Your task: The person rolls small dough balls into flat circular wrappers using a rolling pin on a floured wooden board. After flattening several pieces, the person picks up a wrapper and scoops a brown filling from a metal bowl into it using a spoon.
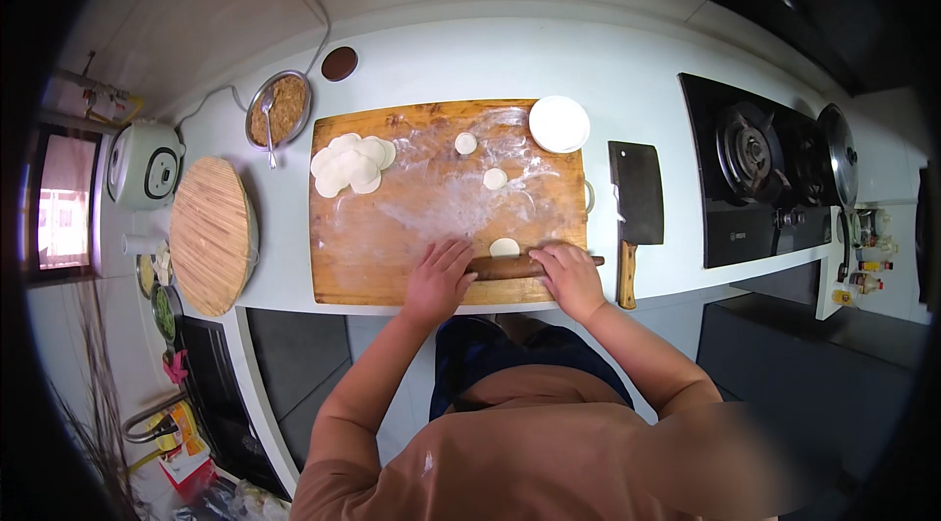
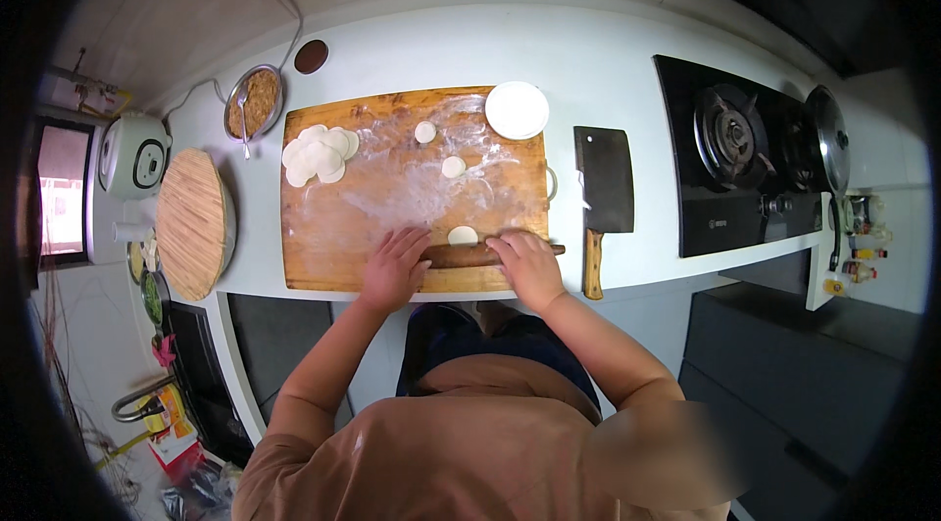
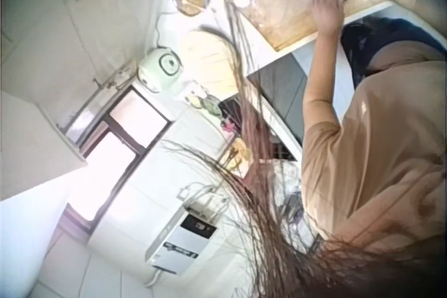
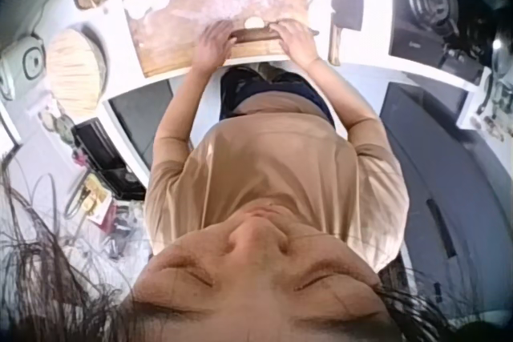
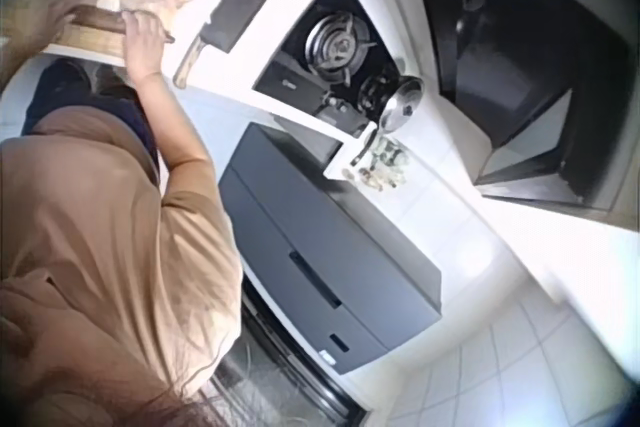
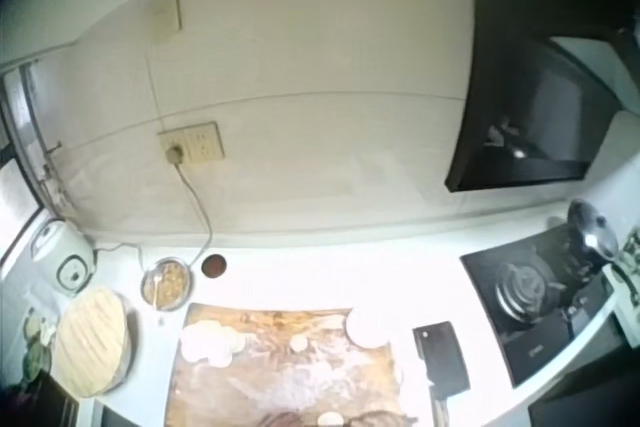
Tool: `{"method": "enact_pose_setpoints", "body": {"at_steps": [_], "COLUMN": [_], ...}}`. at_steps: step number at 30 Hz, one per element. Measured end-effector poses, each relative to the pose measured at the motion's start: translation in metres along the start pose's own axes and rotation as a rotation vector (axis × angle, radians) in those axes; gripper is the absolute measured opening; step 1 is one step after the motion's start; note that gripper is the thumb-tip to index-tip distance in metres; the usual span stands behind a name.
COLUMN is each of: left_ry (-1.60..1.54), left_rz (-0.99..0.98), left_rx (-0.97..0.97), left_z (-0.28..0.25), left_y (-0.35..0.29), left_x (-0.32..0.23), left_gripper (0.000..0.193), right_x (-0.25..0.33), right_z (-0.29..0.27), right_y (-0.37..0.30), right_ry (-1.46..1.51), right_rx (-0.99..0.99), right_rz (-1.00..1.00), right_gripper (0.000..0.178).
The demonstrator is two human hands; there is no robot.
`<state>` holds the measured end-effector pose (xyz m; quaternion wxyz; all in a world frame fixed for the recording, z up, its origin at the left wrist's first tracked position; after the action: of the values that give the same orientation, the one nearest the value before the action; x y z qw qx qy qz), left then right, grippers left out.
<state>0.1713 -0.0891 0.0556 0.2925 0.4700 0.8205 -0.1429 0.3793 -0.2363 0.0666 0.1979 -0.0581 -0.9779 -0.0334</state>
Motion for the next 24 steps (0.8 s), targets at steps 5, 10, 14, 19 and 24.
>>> {"method": "enact_pose_setpoints", "body": {"at_steps": [5, 10, 14, 19, 24], "left_ry": [0.219, 0.24, 0.221, 0.093, -0.063], "left_rz": [-0.064, -0.119, -0.092, -0.039, 0.131], "left_rx": [0.026, -0.115, -0.021, 0.155, 0.188], "left_z": [0.009, 0.003, -0.001, -0.005, 0.019], "left_y": [0.003, 0.053, 0.044, 0.02, 0.055], "left_x": [0.013, 0.033, 0.025, -0.002, -0.009], "left_gripper": [0.068, 0.066, 0.062, 0.049, 0.034], "right_x": [0.004, -0.019, -0.011, 0.012, 0.019], "right_z": [-0.004, 0.002, 0.001, 0.01, 0.012], "right_y": [0.027, 0.082, 0.064, -0.003, -0.015], "right_ry": [-0.131, -0.201, -0.133, -0.085, -0.015], "right_rx": [-0.039, -0.143, -0.097, 0.009, -0.028], "right_rz": [-0.015, 0.095, 0.1, 0.02, -0.033], "right_gripper": [0.056, 0.066, 0.074, 0.076, 0.054]}}
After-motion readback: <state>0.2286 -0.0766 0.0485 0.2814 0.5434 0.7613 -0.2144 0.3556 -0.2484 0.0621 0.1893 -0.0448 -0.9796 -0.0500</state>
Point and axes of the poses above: each hand's wrist, its own y-axis towards the middle knuckle, its own z-axis out of the palm, x = y × z, the point moved 3 cm from there along y, towards the middle knuckle, and after that the axes turned 6 degrees about -y, right-handed, at the moved point
